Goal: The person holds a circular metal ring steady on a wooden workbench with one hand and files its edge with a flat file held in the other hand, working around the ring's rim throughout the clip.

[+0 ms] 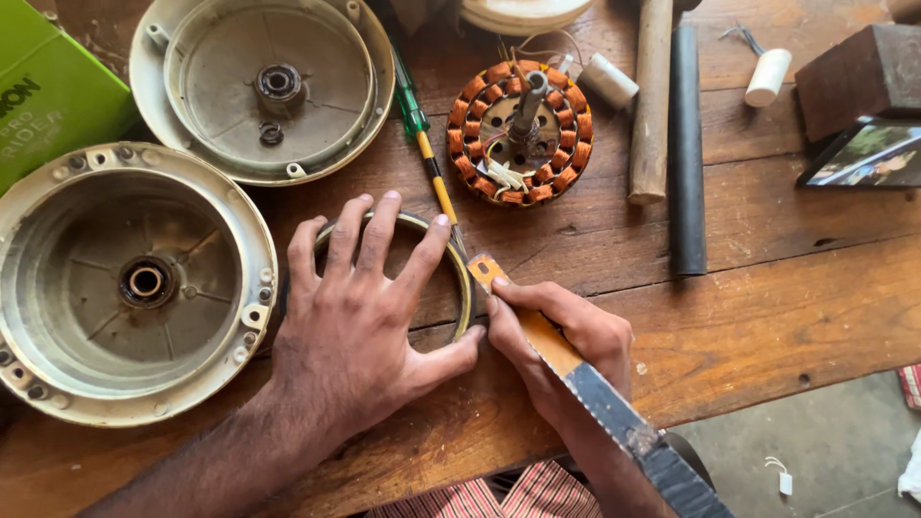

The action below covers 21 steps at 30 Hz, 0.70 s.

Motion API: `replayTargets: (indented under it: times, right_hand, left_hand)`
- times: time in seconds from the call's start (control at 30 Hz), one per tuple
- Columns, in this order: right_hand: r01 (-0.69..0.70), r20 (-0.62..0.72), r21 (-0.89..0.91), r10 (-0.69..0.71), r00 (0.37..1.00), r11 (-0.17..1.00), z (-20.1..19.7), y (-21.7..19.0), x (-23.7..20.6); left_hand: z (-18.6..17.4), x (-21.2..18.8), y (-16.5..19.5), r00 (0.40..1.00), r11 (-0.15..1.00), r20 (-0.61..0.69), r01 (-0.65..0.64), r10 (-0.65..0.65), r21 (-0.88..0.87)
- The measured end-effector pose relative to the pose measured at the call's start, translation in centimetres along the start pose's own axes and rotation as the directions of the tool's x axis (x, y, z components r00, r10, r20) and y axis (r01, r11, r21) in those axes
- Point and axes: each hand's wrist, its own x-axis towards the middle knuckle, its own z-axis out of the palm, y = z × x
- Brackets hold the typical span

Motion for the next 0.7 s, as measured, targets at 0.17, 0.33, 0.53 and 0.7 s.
replayTargets:
  times: [0.17,0.33,0.53,0.7]
  right_hand:
    - [0.060,-0.018,0.019,-0.059,0.998,0.998,0.04,0.15,0.22]
    - [0.013,-0.045,0.025,-0.011,0.999,1.000,0.12,0.26,0.15]
    - [0.015,-0.031,0.020,-0.014,0.999,1.000,-0.01,0.40,0.04]
    - [0.102,-0.038,-0.037,-0.103,0.994,0.994,-0.16,0.17,0.09]
  left_hand:
    - [-0.03,-0.02,0.03,1.000,1.000,-0.021,-0.002,0.002,-0.009]
    - [-0.06,0.03,-0.01,1.000,1.000,-0.018,-0.009,0.009,-0.016]
    - [-0.11,-0.06,-0.06,1.000,1.000,-0.024,-0.010,0.010,-0.012]
    - [-0.03,0.03,-0.04,1.000,1.000,-0.009,-0.006,0.005,-0.015]
